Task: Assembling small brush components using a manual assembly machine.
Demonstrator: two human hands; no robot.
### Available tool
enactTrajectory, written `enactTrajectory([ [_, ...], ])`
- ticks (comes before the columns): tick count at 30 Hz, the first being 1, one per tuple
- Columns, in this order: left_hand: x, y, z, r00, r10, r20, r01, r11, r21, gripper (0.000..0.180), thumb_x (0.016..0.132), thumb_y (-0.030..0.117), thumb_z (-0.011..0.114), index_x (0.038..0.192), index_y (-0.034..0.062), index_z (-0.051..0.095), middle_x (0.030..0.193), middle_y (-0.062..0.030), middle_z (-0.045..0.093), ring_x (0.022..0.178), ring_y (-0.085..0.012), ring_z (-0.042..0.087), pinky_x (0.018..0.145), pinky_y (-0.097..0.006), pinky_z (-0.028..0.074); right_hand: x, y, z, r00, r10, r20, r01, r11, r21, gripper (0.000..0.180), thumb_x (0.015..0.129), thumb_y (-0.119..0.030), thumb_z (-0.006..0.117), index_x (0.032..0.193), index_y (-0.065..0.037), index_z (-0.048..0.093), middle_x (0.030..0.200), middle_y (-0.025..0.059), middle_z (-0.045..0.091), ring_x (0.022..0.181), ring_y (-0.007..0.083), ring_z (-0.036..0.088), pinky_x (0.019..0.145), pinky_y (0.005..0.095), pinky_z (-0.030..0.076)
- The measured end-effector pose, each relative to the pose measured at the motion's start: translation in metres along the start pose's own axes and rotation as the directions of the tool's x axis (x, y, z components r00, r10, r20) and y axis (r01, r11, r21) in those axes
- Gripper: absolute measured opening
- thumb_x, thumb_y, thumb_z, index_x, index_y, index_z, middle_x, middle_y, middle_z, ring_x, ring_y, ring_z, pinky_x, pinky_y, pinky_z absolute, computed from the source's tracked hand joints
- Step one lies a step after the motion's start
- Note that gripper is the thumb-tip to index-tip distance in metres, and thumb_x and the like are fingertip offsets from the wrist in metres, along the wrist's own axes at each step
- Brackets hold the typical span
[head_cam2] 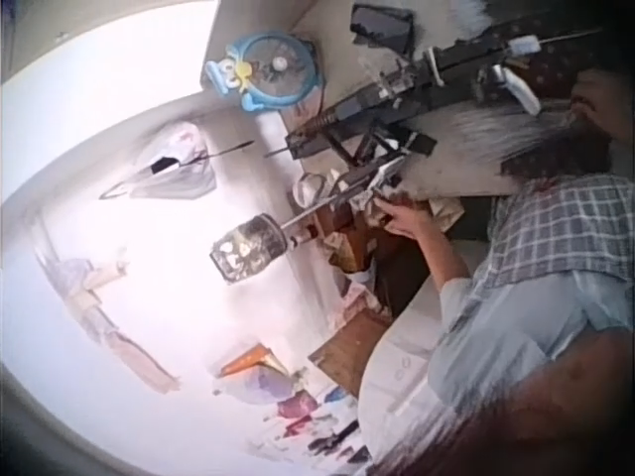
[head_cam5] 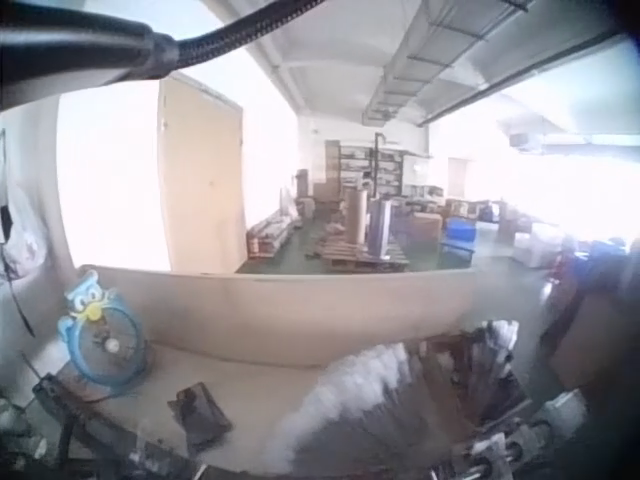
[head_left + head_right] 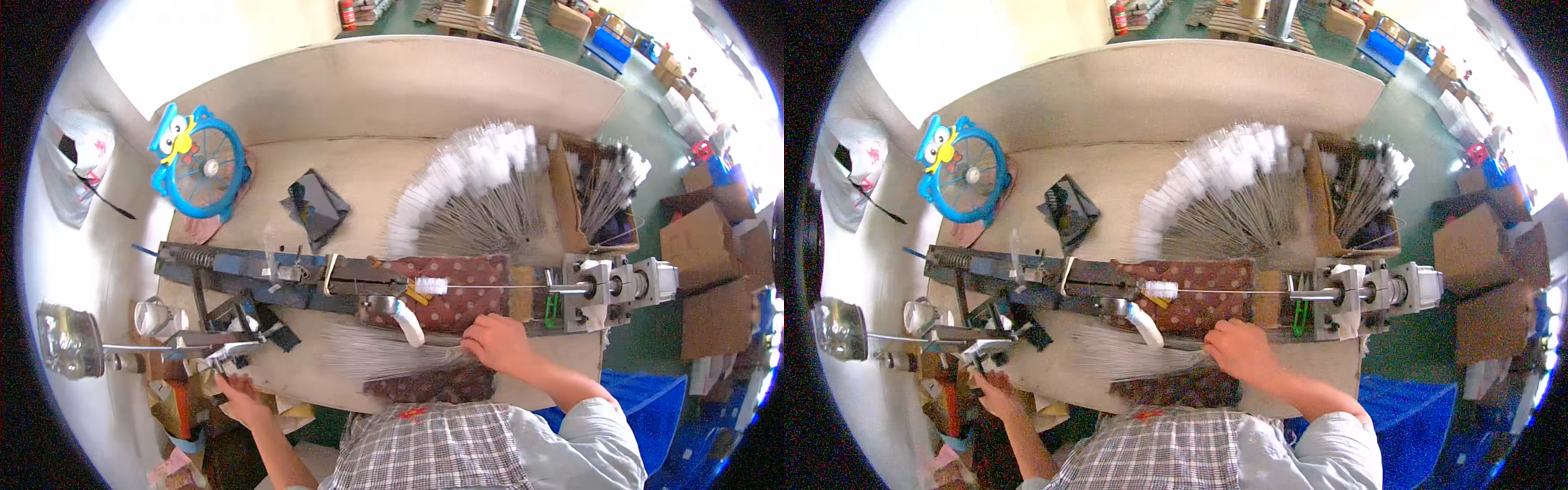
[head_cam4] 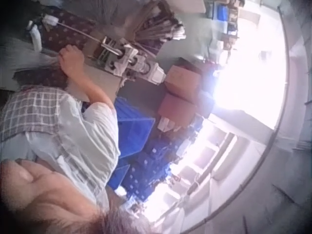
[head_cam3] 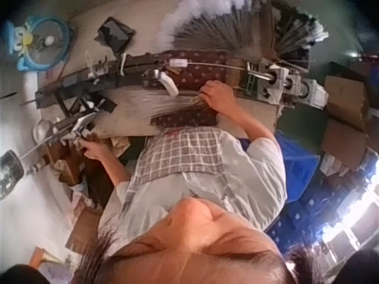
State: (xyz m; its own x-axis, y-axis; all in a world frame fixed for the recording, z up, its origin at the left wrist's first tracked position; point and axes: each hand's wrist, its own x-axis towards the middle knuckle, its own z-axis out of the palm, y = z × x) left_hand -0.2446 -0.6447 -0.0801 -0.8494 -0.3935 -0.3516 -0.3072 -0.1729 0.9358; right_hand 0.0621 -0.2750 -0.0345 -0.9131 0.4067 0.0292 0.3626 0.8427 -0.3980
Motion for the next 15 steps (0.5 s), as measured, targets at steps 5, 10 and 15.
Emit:
enactTrajectory([
  [5, -0.095, -0.027, 0.051, 0.854, -0.305, 0.421, 0.351, 0.936, -0.036, 0.051, 0.086, 0.041, 0.057, 0.118, 0.0031, 0.046, 0.103, -0.0074, 0.053, 0.087, -0.0169, 0.054, 0.075, -0.031, 0.046, -0.001, 0.009, -0.020, 1.000, -0.017, 0.000, 0.017, 0.999, 0.027, 0.011, 0.077, -0.022, 0.061, 0.073, -0.012, 0.063, 0.072, 0.0026, 0.056, 0.073, 0.0211, 0.059, 0.060, 0.0364, 0.049],
  [10, -0.209, -0.029, 0.132, 0.413, -0.131, 0.901, 0.050, 0.991, 0.122, 0.036, 0.086, 0.022, 0.057, 0.114, 0.0015, 0.046, 0.099, -0.0070, 0.053, 0.091, -0.0202, 0.054, 0.077, -0.036, 0.048, -0.002, 0.008, -0.032, 1.000, 0.002, -0.021, -0.002, 1.000, 0.031, 0.011, 0.077, -0.015, 0.056, 0.086, -0.010, 0.061, 0.074, 0.0056, 0.056, 0.072, 0.0252, 0.060, 0.059, 0.0379, 0.050],
  [15, -0.280, 0.002, 0.165, 0.293, -0.352, 0.889, 0.482, 0.857, 0.180, 0.023, 0.088, 0.027, 0.056, 0.096, 0.0066, 0.050, 0.076, -0.0008, 0.051, 0.066, -0.0149, 0.049, 0.061, -0.031, 0.043, -0.009, 0.021, -0.018, 0.995, -0.074, 0.065, 0.081, 0.990, -0.114, 0.025, 0.076, -0.010, 0.054, 0.100, -0.009, 0.052, 0.081, 0.0083, 0.055, 0.073, 0.0261, 0.060, 0.057, 0.0372, 0.050],
])
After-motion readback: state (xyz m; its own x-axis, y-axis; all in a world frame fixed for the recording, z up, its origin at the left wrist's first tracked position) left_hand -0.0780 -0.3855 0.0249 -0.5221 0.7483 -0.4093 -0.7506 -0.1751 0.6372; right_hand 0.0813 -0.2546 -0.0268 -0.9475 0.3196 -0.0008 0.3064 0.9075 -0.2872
